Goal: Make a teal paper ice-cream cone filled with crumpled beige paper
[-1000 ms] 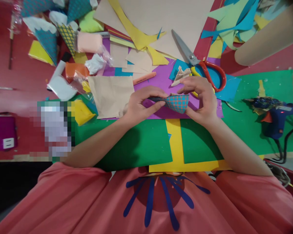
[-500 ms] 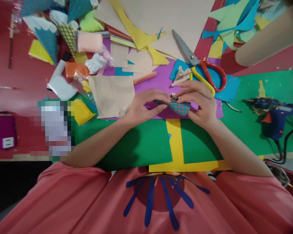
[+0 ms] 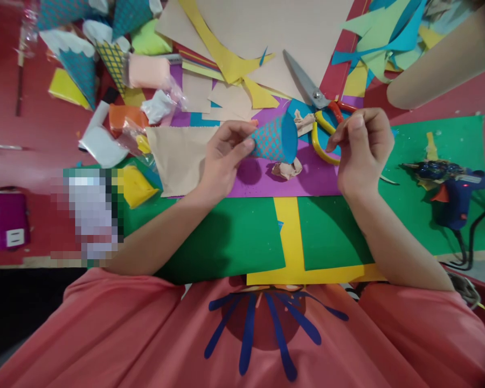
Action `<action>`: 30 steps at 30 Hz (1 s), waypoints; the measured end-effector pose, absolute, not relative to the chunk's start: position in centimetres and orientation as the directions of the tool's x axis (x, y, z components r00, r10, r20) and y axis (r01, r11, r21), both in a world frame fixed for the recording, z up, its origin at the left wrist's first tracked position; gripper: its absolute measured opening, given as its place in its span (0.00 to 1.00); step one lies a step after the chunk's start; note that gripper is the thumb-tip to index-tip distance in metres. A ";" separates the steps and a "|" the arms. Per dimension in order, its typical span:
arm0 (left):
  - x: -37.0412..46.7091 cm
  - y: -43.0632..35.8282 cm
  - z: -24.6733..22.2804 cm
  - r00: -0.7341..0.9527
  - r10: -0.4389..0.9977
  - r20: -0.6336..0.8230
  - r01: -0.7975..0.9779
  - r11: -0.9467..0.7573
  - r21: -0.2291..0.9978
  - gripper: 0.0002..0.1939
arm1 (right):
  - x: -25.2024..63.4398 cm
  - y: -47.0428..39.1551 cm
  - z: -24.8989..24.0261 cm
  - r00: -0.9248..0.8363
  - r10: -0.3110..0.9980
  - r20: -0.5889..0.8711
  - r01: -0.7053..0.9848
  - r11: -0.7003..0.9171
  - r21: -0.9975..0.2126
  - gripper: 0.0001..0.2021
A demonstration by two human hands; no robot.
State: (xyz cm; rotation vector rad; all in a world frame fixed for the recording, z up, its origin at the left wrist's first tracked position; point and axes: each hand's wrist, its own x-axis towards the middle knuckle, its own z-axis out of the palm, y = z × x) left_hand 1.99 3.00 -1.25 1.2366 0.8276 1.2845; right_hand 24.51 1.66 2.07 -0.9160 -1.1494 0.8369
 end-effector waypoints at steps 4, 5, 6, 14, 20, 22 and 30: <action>1.7 3.7 -1.1 0.208 0.978 -0.011 -0.386 0.093 0.918 0.15 | 24.4 1.7 2.0 0.204 0.932 0.301 -0.113 0.328 -0.938 0.21; 1.7 3.7 -1.0 0.218 0.975 -0.029 -0.410 0.119 0.904 0.15 | 24.3 1.6 2.1 0.202 0.934 0.294 -0.096 0.317 -0.943 0.25; 1.7 3.7 -0.9 0.224 0.974 -0.034 -0.420 0.129 0.898 0.14 | 24.3 1.5 2.1 0.206 0.931 0.302 -0.069 0.321 -0.944 0.29; 2.8 2.3 -0.5 0.313 0.948 0.057 -0.263 0.029 0.964 0.18 | 24.3 1.0 1.2 -0.181 0.866 0.466 0.134 0.491 -0.861 0.33; 2.5 1.2 0.0 0.408 0.893 0.192 0.048 -0.232 0.972 0.22 | 24.2 0.9 0.6 -0.258 0.887 0.383 0.212 0.439 -0.873 0.28; 2.3 1.0 0.1 0.400 0.873 0.280 0.093 -0.343 0.935 0.20 | 24.2 0.8 0.8 -0.250 0.897 0.366 0.207 0.418 -0.884 0.23; 1.7 1.0 0.0 0.404 0.793 0.455 0.172 -0.555 0.814 0.23 | 24.0 1.3 0.3 -0.103 0.942 0.319 0.048 0.325 -0.945 0.20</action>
